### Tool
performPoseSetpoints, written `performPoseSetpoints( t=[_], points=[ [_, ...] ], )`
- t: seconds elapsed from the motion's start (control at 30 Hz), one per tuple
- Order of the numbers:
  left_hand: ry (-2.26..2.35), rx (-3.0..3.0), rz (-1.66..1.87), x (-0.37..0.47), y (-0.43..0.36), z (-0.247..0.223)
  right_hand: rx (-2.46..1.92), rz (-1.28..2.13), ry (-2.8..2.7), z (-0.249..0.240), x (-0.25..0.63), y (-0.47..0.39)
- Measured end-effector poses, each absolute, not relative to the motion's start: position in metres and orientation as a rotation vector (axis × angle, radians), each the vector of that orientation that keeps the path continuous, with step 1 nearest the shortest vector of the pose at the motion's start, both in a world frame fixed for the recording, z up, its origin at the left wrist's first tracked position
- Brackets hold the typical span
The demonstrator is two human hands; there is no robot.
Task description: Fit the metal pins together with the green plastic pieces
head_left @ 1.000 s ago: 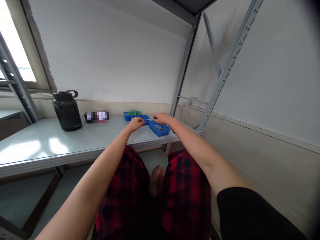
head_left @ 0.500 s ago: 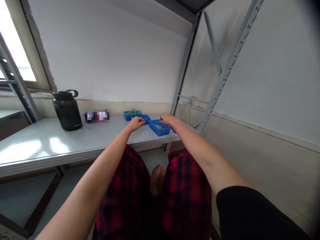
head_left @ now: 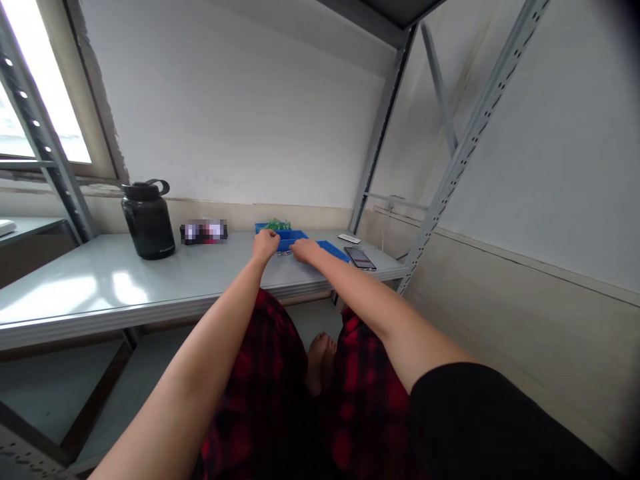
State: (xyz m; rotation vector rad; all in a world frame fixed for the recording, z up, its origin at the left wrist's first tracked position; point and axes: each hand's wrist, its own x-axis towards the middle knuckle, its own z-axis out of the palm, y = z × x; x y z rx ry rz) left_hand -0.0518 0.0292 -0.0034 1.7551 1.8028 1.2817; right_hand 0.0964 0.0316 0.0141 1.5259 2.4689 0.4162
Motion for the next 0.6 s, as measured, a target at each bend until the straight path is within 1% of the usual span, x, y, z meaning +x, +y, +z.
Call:
performPoseSetpoints(
  t=[0.07, 0.13, 0.27, 0.47, 0.6],
  points=[
    [1.789, 1.760, 1.293, -0.051, 0.030, -0.005, 1.512, 0.426, 2.533, 0.000, 0.079, 0.035],
    [1.767, 1.771, 1.311, -0.050, 0.029, -0.005, 1.589, 0.412, 2.561, -0.014, 0.066, 0.037],
    [1.764, 1.755, 1.310, -0.047, 0.028, -0.004, 1.619, 0.419, 2.576, -0.031, 0.058, 0.041],
    [1.761, 1.760, 1.300, -0.047, 0.027, -0.003, 1.551, 0.451, 2.598, -0.032, 0.072, 0.045],
    [1.748, 1.778, 1.272, -0.048, 0.028, -0.004, 1.377, 0.661, 2.625, -0.033, 0.086, 0.043]
  ],
)
